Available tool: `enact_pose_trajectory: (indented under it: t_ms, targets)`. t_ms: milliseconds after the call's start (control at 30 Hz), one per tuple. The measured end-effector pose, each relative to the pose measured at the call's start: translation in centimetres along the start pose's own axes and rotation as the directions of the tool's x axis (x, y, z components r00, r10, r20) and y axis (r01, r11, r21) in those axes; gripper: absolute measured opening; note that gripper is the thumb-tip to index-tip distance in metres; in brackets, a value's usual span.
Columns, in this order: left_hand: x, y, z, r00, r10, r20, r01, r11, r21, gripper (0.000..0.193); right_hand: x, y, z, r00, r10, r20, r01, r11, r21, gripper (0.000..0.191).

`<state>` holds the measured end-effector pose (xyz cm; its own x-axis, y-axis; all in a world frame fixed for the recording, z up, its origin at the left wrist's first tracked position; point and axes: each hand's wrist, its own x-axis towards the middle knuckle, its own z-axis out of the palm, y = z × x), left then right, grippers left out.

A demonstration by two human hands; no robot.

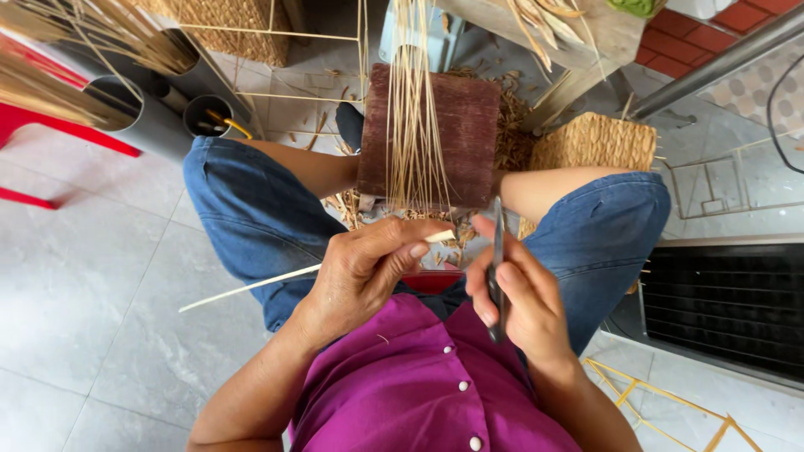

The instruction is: The person sits on the floor and uses a small knife to shave thin strips off long bamboo sticks, working on their lap. They repeatedly rotate each stick, peel along its length, and set finished sticks against a board in front of them.

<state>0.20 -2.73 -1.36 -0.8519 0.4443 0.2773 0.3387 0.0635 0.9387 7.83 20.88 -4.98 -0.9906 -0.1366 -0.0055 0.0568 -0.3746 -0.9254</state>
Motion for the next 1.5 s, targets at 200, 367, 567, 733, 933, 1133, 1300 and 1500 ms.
enact_pose_trajectory:
  t_ms: [200,367,567,733,933,1133,1300,1500]
  targets:
    - [-0.6,0.5,-0.8,0.997,0.057,0.045,-0.054,0.997,-0.056,0.014,-0.5,-3.8,2.8,0.971,0.079,0.226,-0.109,0.986,0.124,0.061]
    - [-1.1,0.5,-1.4,0.977,0.205,0.049,-0.202,0.977,-0.072,0.016,0.0,-3.5,3.7,0.937,0.102,0.335,-0.145,0.984,0.106,0.058]
    - [-1.0,0.5,-2.4,0.956,0.281,0.082,-0.279,0.960,-0.033,0.018,0.2,-4.0,3.8,0.907,0.172,0.385,-0.274,0.934,0.228,0.058]
    - [-1.0,0.4,-3.3,0.954,0.262,0.145,-0.250,0.963,-0.098,0.018,0.4,-4.3,4.2,0.883,0.231,0.408,-0.337,0.918,0.211,0.055]
    - [-1.0,0.1,-3.4,0.945,0.293,0.148,-0.276,0.953,-0.123,0.016,0.3,-3.9,4.2,0.882,0.207,0.423,-0.324,0.919,0.225,0.052]
    - [-1.1,-0.2,-3.4,0.942,0.293,0.165,-0.268,0.950,-0.160,0.014,0.2,-3.7,4.0,0.874,0.215,0.435,-0.340,0.912,0.231,0.049]
    - [-1.0,-0.3,-3.3,0.935,0.311,0.170,-0.287,0.946,-0.151,0.015,0.1,-3.7,3.9,0.876,0.217,0.431,-0.348,0.903,0.252,0.048]
    - [-0.9,-0.3,-3.3,0.932,0.316,0.177,-0.295,0.946,-0.134,0.015,0.0,-3.7,3.8,0.874,0.224,0.431,-0.357,0.898,0.258,0.048]
